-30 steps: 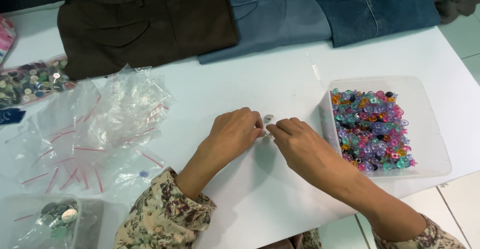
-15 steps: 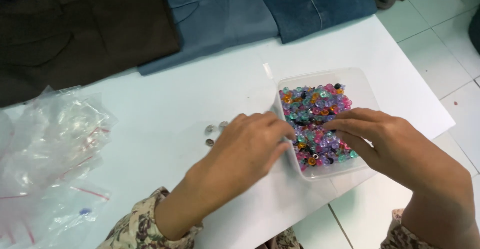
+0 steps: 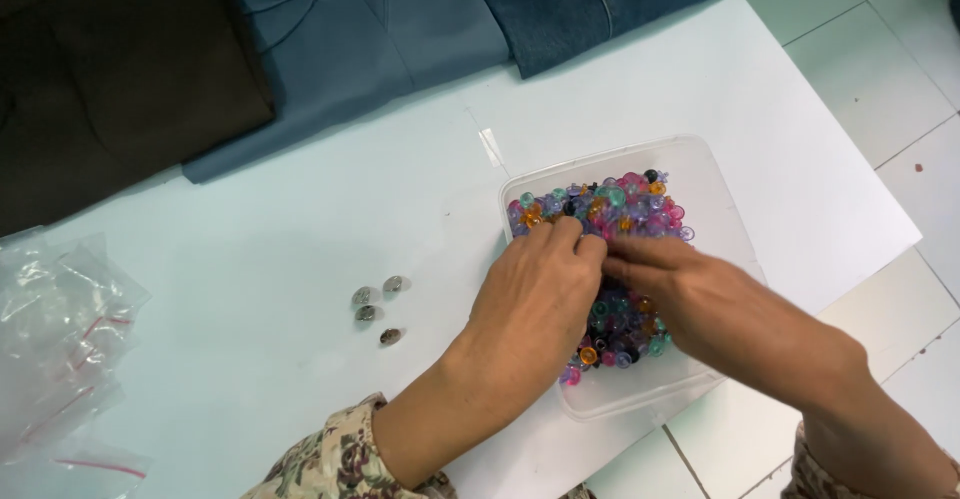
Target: The person sorts colorful buttons from a plastic container onto a white table, then places them into small plastic bags. The person repeats this process multiple times, picking up buttons and placing them into bags.
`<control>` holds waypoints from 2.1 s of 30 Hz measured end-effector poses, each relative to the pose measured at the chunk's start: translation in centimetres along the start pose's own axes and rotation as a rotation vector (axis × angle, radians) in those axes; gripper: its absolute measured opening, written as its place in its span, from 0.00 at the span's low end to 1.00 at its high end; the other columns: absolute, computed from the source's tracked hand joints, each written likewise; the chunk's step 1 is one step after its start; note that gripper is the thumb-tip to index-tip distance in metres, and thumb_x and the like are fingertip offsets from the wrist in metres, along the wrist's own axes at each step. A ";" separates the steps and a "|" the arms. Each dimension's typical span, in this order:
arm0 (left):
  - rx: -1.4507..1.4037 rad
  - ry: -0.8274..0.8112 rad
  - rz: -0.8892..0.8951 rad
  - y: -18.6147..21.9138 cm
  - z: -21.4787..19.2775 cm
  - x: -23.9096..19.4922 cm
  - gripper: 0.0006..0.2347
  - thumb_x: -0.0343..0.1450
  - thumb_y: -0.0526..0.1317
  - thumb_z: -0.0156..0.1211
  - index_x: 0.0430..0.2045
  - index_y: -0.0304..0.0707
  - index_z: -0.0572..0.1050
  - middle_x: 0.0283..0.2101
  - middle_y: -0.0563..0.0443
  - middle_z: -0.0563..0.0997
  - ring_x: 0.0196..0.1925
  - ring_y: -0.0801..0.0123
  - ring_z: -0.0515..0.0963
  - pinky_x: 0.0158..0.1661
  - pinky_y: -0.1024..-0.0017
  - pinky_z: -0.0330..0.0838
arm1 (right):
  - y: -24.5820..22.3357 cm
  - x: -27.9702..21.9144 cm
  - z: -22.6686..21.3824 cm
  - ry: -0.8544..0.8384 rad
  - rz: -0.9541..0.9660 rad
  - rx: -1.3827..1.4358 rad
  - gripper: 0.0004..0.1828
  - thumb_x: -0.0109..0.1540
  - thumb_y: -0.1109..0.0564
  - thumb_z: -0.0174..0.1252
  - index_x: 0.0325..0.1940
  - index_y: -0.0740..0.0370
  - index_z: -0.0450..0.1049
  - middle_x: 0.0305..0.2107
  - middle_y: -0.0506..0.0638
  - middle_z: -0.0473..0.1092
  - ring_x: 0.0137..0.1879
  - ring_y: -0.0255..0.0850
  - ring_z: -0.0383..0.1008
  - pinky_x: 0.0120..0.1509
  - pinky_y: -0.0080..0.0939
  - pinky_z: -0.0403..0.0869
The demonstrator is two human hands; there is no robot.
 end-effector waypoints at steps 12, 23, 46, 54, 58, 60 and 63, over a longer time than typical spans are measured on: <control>-0.161 0.011 -0.003 -0.5 -1.4 0.1 0.12 0.59 0.20 0.56 0.30 0.35 0.71 0.36 0.43 0.72 0.35 0.53 0.72 0.34 0.58 0.71 | 3.4 0.3 3.0 -0.004 0.082 -0.387 0.17 0.57 0.66 0.53 0.45 0.52 0.79 0.30 0.47 0.64 0.36 0.48 0.62 0.36 0.49 0.66; -0.159 0.018 -0.016 -0.7 -0.9 -0.1 0.11 0.60 0.19 0.54 0.29 0.34 0.71 0.36 0.43 0.72 0.34 0.52 0.71 0.32 0.57 0.69 | 3.4 0.3 5.0 -0.103 0.081 -0.405 0.03 0.56 0.54 0.60 0.31 0.51 0.72 0.30 0.46 0.64 0.38 0.45 0.62 0.39 0.49 0.65; -0.135 0.151 0.069 0.6 -1.3 -0.9 0.10 0.73 0.46 0.65 0.26 0.42 0.79 0.27 0.55 0.75 0.31 0.60 0.73 0.38 0.62 0.63 | -1.0 -1.3 -3.2 0.331 -0.033 0.072 0.16 0.60 0.64 0.62 0.53 0.61 0.77 0.44 0.52 0.75 0.43 0.41 0.77 0.51 0.37 0.77; -0.462 0.127 -0.017 -0.3 -2.6 -0.3 0.13 0.76 0.44 0.54 0.24 0.37 0.75 0.28 0.50 0.78 0.32 0.54 0.77 0.39 0.58 0.68 | -2.0 -1.3 -2.8 0.385 -0.092 0.128 0.23 0.63 0.69 0.58 0.64 0.69 0.69 0.49 0.61 0.72 0.49 0.47 0.76 0.53 0.37 0.79; -0.438 0.154 -0.017 -0.2 -2.6 -0.5 0.11 0.76 0.42 0.54 0.27 0.36 0.78 0.30 0.49 0.80 0.33 0.52 0.78 0.39 0.57 0.69 | -2.1 -1.4 -2.4 0.382 -0.083 0.091 0.25 0.64 0.70 0.57 0.66 0.67 0.68 0.50 0.63 0.71 0.49 0.47 0.76 0.54 0.38 0.79; -0.462 0.131 -0.033 -0.2 -2.6 -0.4 0.08 0.74 0.39 0.55 0.28 0.34 0.77 0.32 0.49 0.80 0.34 0.52 0.79 0.40 0.57 0.69 | -1.8 -1.7 -2.0 0.371 -0.082 0.057 0.27 0.65 0.70 0.56 0.68 0.65 0.66 0.53 0.64 0.69 0.54 0.49 0.76 0.61 0.41 0.78; -0.484 0.109 -0.044 -0.2 -3.0 -0.3 0.08 0.73 0.39 0.55 0.28 0.35 0.77 0.32 0.50 0.80 0.34 0.52 0.79 0.38 0.57 0.68 | -1.8 -2.0 -2.0 0.305 -0.098 0.024 0.29 0.64 0.68 0.55 0.71 0.64 0.64 0.56 0.66 0.67 0.56 0.53 0.74 0.59 0.45 0.76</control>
Point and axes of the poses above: each hand's wrist, its own x-axis towards the middle knuckle, its own z-axis out of the palm, y = z × x, the point moved 7 cm from there along x, towards the middle knuckle
